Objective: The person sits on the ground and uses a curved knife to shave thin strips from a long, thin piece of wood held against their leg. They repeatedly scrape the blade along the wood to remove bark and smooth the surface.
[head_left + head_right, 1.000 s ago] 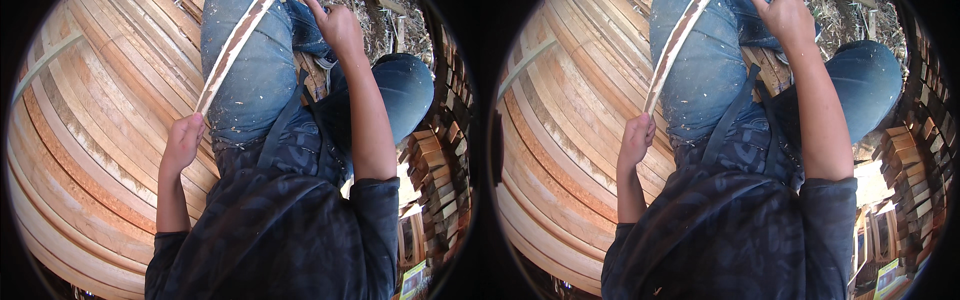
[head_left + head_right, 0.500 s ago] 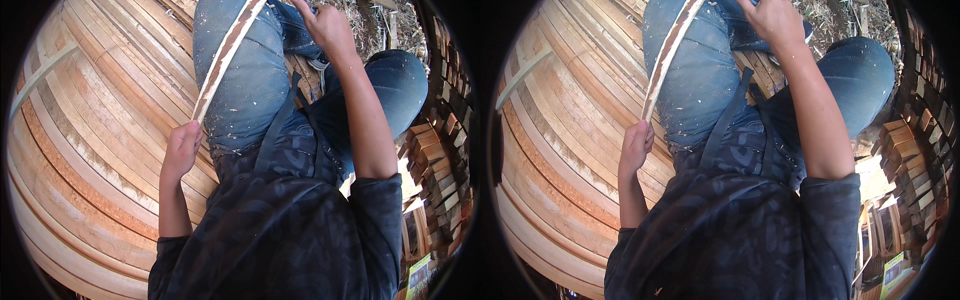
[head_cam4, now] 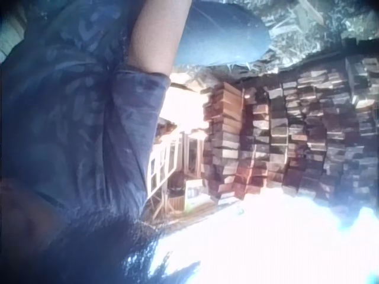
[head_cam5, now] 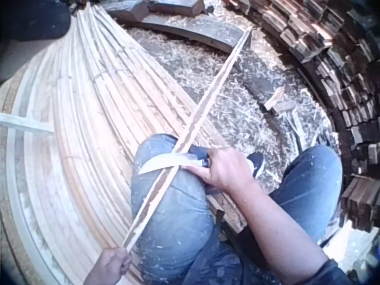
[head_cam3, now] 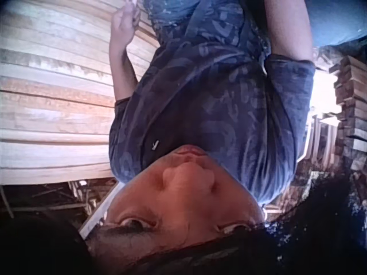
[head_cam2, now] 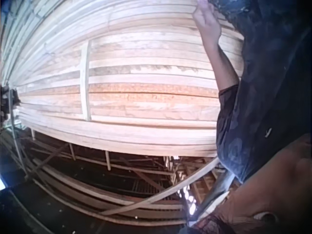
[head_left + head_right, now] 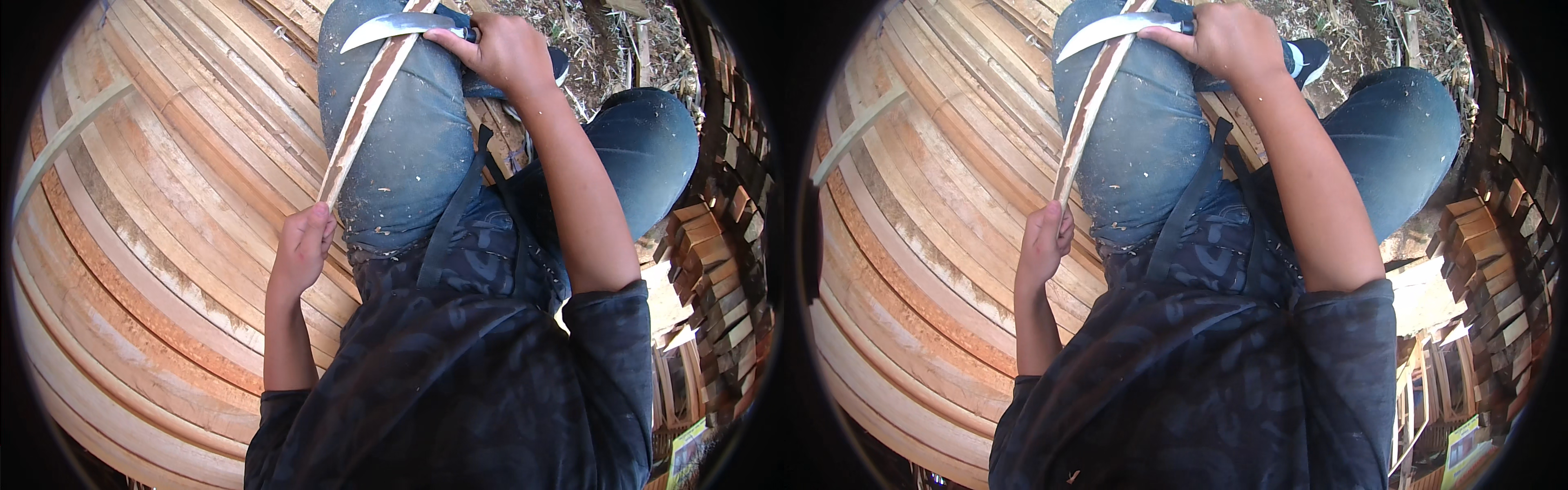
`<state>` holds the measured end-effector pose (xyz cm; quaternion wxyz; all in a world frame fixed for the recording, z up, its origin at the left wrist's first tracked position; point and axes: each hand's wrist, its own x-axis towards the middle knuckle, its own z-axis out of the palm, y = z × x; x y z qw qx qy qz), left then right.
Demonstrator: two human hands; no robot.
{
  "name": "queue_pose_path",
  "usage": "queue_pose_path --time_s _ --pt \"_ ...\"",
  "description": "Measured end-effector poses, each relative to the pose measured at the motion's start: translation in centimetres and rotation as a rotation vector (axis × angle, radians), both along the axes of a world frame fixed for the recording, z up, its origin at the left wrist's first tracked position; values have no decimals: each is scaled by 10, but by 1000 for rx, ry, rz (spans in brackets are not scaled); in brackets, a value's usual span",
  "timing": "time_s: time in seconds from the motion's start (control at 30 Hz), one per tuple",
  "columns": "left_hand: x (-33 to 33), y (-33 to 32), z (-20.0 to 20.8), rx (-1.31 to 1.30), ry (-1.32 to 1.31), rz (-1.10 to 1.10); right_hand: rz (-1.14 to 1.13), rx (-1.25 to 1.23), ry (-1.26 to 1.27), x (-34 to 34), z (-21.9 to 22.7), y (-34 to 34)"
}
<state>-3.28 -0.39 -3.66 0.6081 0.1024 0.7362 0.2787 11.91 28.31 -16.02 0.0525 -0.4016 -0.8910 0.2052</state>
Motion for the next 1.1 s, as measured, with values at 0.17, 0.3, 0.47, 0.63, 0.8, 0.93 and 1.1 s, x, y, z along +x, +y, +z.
queue_pose_path --time_s 0.17,0.3,0.47,0.63,0.8,0.93,1.1 --pt "2 2 0 -6 -7 29 -69 -23 8 3 3 19" --pt "2 7 4 2 -7 18 -267 -90 8 1 -2 32" --pt "12 -8 6 13 -13 41 -403 -49 -198 24 6 88" --pt "8 -3 2 7 -9 38 -390 -48 -102 23 -7 66" --pt "9 -3 -3 38 27 -3 -54 -105 -38 3 17 36" --pt "11 -5 -3 40 17 14 -181 -118 -153 8 0 80" --pt "15 -4 -2 29 25 -8 -434 -78 -351 32 12 137"
